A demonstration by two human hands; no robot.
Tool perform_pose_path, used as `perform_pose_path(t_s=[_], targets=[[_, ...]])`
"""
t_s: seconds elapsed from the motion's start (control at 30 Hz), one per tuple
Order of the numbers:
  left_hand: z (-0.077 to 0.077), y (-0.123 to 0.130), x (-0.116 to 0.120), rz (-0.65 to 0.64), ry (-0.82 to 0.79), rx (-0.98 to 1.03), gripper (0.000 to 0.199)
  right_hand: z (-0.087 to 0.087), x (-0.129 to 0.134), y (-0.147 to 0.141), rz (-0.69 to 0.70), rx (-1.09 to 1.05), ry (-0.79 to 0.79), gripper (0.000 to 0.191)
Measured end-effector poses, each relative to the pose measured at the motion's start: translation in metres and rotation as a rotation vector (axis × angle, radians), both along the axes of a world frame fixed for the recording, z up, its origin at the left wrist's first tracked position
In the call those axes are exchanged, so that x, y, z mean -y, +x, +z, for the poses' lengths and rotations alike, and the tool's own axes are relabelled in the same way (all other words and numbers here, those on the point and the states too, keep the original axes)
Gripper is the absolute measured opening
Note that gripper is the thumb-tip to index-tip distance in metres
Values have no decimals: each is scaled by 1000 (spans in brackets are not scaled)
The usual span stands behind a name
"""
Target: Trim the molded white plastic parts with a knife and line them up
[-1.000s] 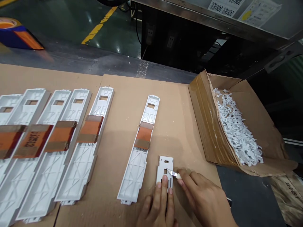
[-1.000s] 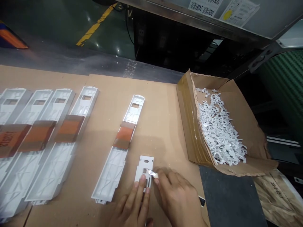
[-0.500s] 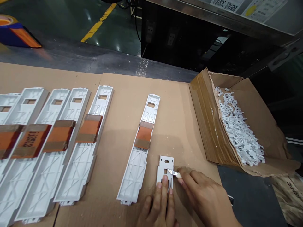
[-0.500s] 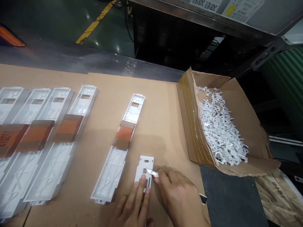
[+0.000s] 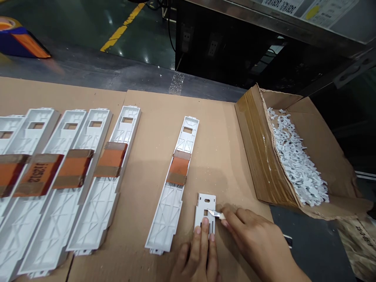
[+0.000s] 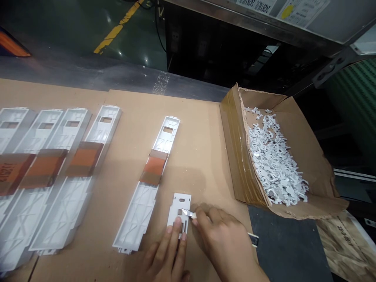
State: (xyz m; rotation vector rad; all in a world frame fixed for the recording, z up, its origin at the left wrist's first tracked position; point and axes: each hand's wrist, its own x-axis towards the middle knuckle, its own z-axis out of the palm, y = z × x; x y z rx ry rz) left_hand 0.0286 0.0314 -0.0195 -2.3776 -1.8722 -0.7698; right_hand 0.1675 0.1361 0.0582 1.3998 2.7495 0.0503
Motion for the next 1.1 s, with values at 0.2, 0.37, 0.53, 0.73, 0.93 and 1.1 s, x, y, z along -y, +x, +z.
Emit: perform_pose_path(t_s=[0.2,0.37,0.53,0.73,0.93,1.1], targets=[[1,0,-1,-3,23,3,34,8,-23,-2,119,55,-3,50],[2,-1,-1,-14,-7,-11,33,12,-38,-4,183,66,-42,46],[1,-1,-1,-17,18,-15,32,13,-50,-5,232,120,-92,24],[3,1,-7,5,90,-9,28,23,-70,-18,242,270,-319,8],[4,-1,-13,11,144,-52,23,34,-89,-38,260,433,-499,6],[4,-3,-14,-24,169,-97,20,36,-101,-51,369,523,-500,9]])
